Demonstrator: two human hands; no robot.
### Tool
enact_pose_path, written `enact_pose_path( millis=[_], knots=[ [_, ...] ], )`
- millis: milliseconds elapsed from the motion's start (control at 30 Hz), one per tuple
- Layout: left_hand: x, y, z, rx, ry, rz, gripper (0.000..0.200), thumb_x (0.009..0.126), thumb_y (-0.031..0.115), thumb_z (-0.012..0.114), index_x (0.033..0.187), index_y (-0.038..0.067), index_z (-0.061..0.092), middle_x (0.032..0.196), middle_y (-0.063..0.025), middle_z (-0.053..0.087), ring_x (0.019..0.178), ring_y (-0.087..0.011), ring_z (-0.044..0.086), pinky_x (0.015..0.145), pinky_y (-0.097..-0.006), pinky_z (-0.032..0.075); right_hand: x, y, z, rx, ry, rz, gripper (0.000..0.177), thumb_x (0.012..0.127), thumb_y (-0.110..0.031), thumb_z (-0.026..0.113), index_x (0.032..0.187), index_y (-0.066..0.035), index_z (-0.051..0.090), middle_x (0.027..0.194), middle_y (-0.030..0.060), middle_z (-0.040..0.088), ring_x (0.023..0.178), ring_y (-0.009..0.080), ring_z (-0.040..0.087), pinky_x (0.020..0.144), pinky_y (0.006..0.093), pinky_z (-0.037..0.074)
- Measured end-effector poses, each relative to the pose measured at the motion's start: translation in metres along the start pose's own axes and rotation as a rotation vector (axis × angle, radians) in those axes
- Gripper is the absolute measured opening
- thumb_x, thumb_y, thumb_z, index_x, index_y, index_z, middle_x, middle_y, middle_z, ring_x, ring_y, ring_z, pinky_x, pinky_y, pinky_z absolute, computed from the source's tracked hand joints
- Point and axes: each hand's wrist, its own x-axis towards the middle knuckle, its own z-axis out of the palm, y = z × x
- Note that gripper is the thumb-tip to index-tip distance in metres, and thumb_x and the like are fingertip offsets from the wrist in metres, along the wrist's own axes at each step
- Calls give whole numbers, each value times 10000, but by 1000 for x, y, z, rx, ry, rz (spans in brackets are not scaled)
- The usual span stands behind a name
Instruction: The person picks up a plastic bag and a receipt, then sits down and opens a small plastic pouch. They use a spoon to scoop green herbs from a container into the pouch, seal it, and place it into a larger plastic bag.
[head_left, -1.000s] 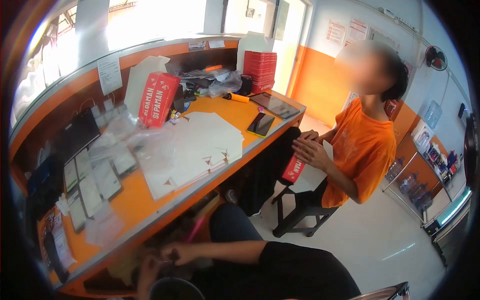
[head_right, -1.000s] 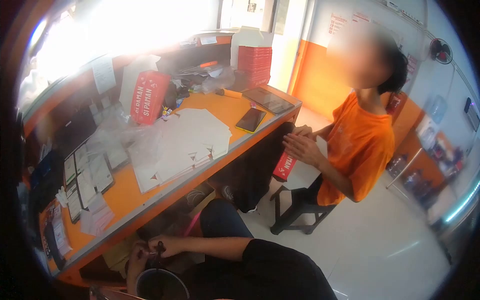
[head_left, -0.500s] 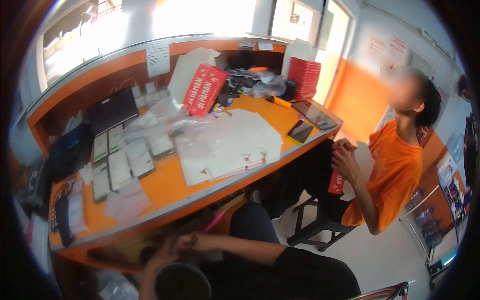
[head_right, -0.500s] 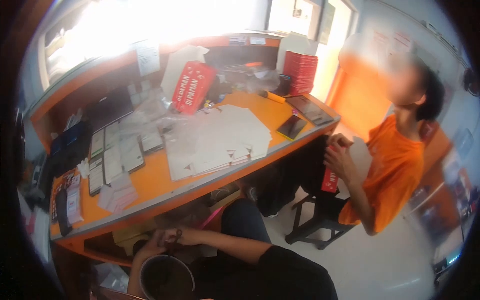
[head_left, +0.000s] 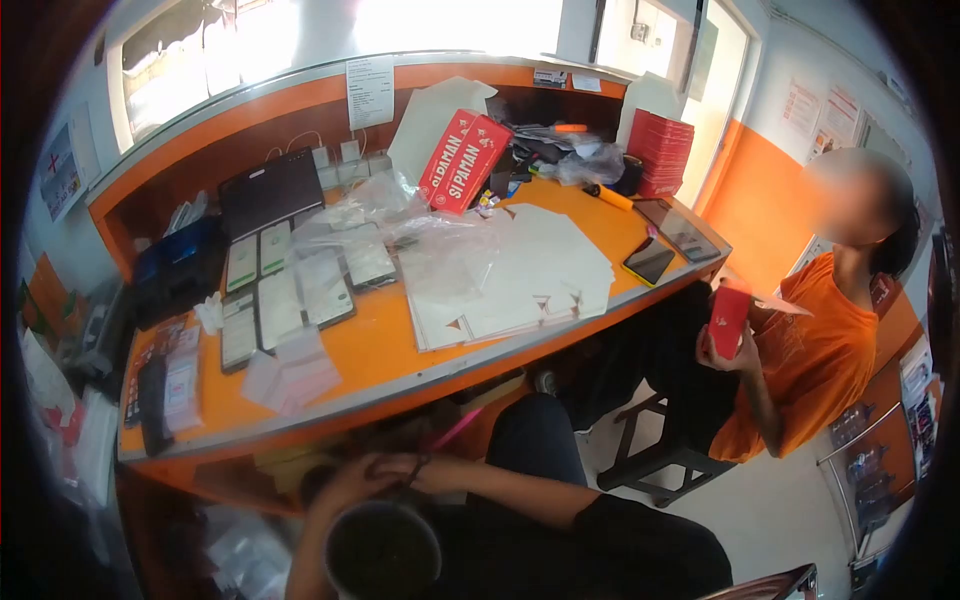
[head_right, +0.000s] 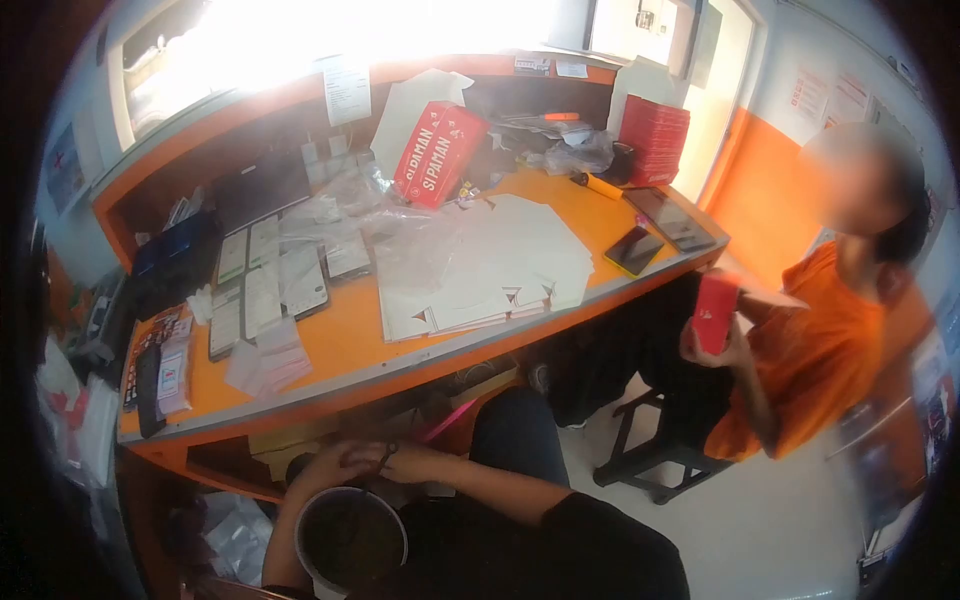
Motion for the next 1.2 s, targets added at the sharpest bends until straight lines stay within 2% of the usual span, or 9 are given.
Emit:
enact_pose_path(
  millis=[133, 200, 233, 300, 433, 633, 867, 967, 1200],
  knots=[
    [8, -29, 6, -194, 167, 77, 406, 832, 262, 653, 1134, 12, 547, 1080, -144, 601, 1015, -212, 573, 878, -320, 442, -29, 23, 22, 179, 298, 47, 533, 801, 3, 454, 1326, -71, 396, 1319, 134, 421, 955, 224, 560, 813, 330, 468],
    [7, -26, 7, -229, 219, 71, 388, 833, 245, 650, 1129, 15, 550, 1072, -141, 601, 1007, -211, 574, 870, -320, 443, -42, 24, 23, 841, 300, 172, 634, 775, -29, 480, 1383, -86, 312, 1337, 111, 399, 866, 172, 531, 766, 311, 461],
    [6, -20, 7, -198, 247, 102, 318, 840, 199, 635, 1087, 12, 562, 1024, -121, 613, 966, -194, 578, 846, -315, 449, -45, 20, 23, 842, 300, 174, 634, 775, -29, 480, 1383, -86, 312, 1337, 111, 399, 866, 172, 531, 766, 311, 461],
    [7, -15, 5, -173, 273, 126, 248, 848, 153, 621, 1045, 9, 573, 976, -101, 626, 926, -177, 582, 823, -310, 455, -48, 5, 23, 1364, 326, 60, 670, 777, -98, 510, 1399, -78, 261, 1345, 88, 387, 754, 139, 479, 681, 276, 421],
    [10, -29, 3, -63, 240, 154, 221, 855, 132, 609, 1033, 8, 564, 988, -86, 608, 930, -160, 570, 820, -299, 457, -48, -20, 13, 1453, 275, 98, 696, 805, -192, 586, 1405, -91, 247, 1304, 115, 418, 780, 152, 519, 687, 279, 438],
    [14, -34, 10, -302, 280, 193, 367, 796, 103, 640, 1124, 27, 494, 1052, -104, 549, 1000, -199, 546, 867, -322, 437, -42, -36, 11, 1186, 148, 278, 381, 971, -244, 416, 1307, -81, 343, 1100, 114, 539, 884, 161, 555, 738, 285, 468],
    [8, -37, 14, -350, 392, 202, 546, 800, 163, 686, 1247, 34, 400, 1231, -140, 463, 1158, -227, 460, 962, -333, 394, -43, -43, 3, 1229, 376, 275, 475, 934, -271, 507, 1322, -127, 272, 961, 185, 589, 892, 268, 610, 761, 384, 520],
    [-3, -14, 7, -332, 465, 176, 559, 764, 154, 728, 1218, 27, 429, 1197, -128, 498, 1126, -219, 490, 948, -327, 411, -43, -57, -4, 1191, 525, 235, 494, 921, -265, 532, 1316, -124, 271, 940, 194, 582, 880, 273, 606, 745, 390, 528],
    [-7, -1, -3, -356, 318, 249, 477, 737, 119, 744, 1135, 41, 492, 1049, -85, 559, 967, -185, 554, 838, -310, 455, -52, -67, -23, 1094, 686, 188, 465, 914, -268, 532, 1297, -132, 307, 892, 175, 581, 854, 256, 595, 684, 369, 529]
  ],
)
